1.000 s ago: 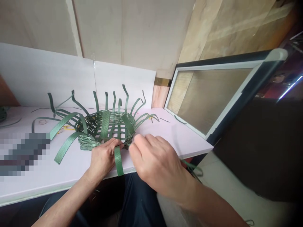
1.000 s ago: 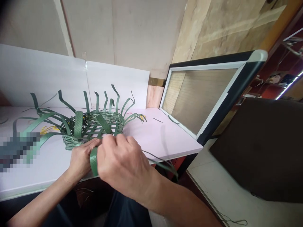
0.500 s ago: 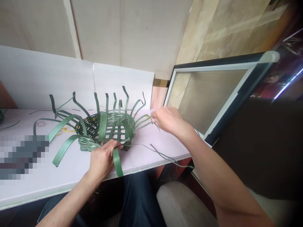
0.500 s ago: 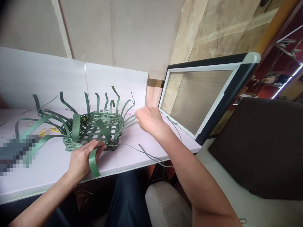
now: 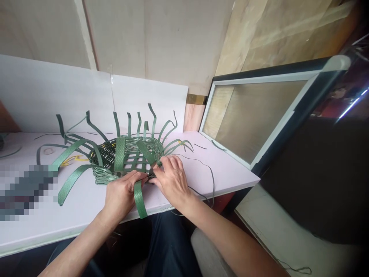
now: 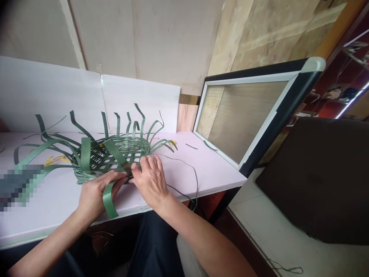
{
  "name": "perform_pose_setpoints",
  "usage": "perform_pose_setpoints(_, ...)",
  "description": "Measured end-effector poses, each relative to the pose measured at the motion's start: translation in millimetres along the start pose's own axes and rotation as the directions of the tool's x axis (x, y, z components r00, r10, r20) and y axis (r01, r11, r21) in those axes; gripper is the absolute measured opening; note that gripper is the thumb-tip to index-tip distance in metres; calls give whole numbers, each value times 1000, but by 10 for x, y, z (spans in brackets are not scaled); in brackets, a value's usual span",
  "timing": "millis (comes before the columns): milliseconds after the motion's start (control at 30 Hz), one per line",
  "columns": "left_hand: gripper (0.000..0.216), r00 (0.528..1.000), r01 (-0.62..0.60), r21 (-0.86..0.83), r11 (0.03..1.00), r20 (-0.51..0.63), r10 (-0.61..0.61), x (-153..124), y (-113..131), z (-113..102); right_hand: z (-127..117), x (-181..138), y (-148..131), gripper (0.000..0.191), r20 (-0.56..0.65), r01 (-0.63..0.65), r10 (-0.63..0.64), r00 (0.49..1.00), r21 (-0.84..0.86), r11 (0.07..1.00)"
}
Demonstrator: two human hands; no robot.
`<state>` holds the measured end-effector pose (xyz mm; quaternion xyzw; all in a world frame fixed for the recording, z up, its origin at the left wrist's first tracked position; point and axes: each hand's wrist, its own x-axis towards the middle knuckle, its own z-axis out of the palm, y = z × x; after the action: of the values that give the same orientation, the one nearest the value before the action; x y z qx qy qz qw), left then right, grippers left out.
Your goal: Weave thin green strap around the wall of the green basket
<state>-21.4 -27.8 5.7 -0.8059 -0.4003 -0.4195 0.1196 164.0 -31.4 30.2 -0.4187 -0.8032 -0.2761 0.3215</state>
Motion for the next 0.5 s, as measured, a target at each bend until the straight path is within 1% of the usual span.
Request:
perform_pose_setpoints(100, 21, 999, -6, -13, 1000, 32, 6, 32, -7, -30, 135, -48, 34, 14, -129, 56, -67, 989, -90, 994)
perform_pose_setpoints(133, 22, 999, -3, -21, 1000, 42, 4, 38, -14, -45, 156, -72, 36, 12, -147, 78, -95, 985, -118, 990)
perform_pose_setpoints(167, 23, 999, 3, -30, 1000, 45, -2, 41, -26, -63, 167, -95, 31, 14, -147, 97, -117, 982, -138, 986)
perform_pose_setpoints(267, 27, 997, 48, -43, 998, 61, -45, 31, -97, -130, 176, -145, -5, 20, -90, 132, -145, 985, -142, 981)
perform_pose_setpoints(367, 29, 988, 99, -68, 993, 126, -90, 17, -209, -205, 191, -161, -32, 24, -79, 150, -159, 984, -103, 983)
perform_pose_setpoints(433, 29, 983, 109, -117, 987, 161, -89, 13, -286, -238, 214, -155, -34, 26, -80, 143, -148, 986, -65, 988)
perform_pose_setpoints(500, 28, 985, 91, -168, 982, 161, -64, 7, -349, -245, 243, -140, -30, 29, -69, 120, -121, 990, -22, 993)
